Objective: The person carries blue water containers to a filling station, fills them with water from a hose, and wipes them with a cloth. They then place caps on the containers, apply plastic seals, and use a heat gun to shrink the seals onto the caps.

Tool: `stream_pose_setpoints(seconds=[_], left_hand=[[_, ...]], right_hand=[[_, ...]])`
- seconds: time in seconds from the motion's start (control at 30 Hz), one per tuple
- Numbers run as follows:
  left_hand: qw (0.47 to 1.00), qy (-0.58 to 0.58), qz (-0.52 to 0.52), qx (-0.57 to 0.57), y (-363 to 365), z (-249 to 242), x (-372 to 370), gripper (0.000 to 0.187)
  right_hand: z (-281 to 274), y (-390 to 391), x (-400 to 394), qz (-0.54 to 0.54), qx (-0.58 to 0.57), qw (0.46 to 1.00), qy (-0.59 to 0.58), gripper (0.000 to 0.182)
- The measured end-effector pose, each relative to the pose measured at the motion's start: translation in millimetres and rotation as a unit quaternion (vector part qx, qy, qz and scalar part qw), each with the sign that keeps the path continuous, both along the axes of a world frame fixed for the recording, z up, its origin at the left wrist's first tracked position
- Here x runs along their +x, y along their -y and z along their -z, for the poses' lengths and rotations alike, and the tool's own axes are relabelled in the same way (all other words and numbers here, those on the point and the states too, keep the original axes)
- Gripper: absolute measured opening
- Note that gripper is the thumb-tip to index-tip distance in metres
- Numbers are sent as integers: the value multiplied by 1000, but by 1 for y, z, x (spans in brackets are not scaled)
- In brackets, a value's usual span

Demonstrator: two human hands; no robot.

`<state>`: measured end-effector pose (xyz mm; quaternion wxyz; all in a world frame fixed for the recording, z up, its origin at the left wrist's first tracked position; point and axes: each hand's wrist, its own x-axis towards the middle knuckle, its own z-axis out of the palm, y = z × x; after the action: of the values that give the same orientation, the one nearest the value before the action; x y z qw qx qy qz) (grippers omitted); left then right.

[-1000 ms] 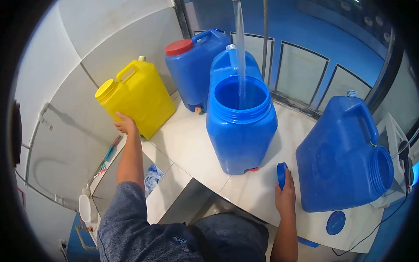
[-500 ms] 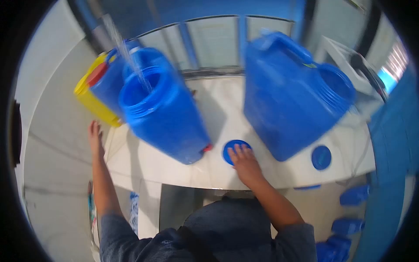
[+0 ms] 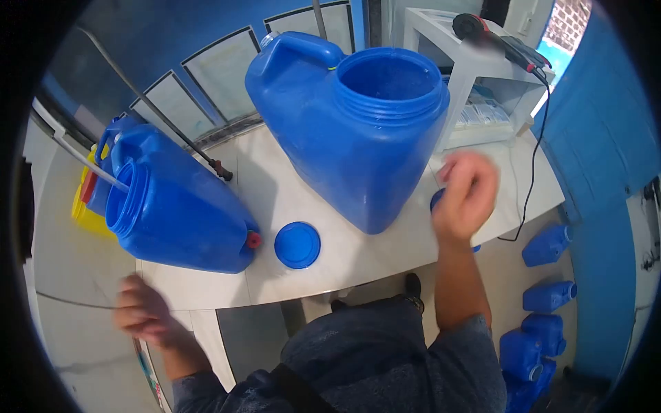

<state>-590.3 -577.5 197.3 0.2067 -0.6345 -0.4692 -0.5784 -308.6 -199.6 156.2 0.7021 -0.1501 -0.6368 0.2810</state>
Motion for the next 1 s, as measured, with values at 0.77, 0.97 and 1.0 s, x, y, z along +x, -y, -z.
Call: stream_pose_setpoints(seconds=[0.77,0.97,1.0], left_hand=[[776,27,-76,-626,-421,164,311,104],[727,136,-13,-673,-292,9,249,101],[737,198,-1,-646,-264,-29,240,102]], right_hand=[[62,-201,-17,-299,16,881,367,41],[-58,-232,156,-187,142,943,236,28],[-77,-246,173,-88,127,964,217,31]])
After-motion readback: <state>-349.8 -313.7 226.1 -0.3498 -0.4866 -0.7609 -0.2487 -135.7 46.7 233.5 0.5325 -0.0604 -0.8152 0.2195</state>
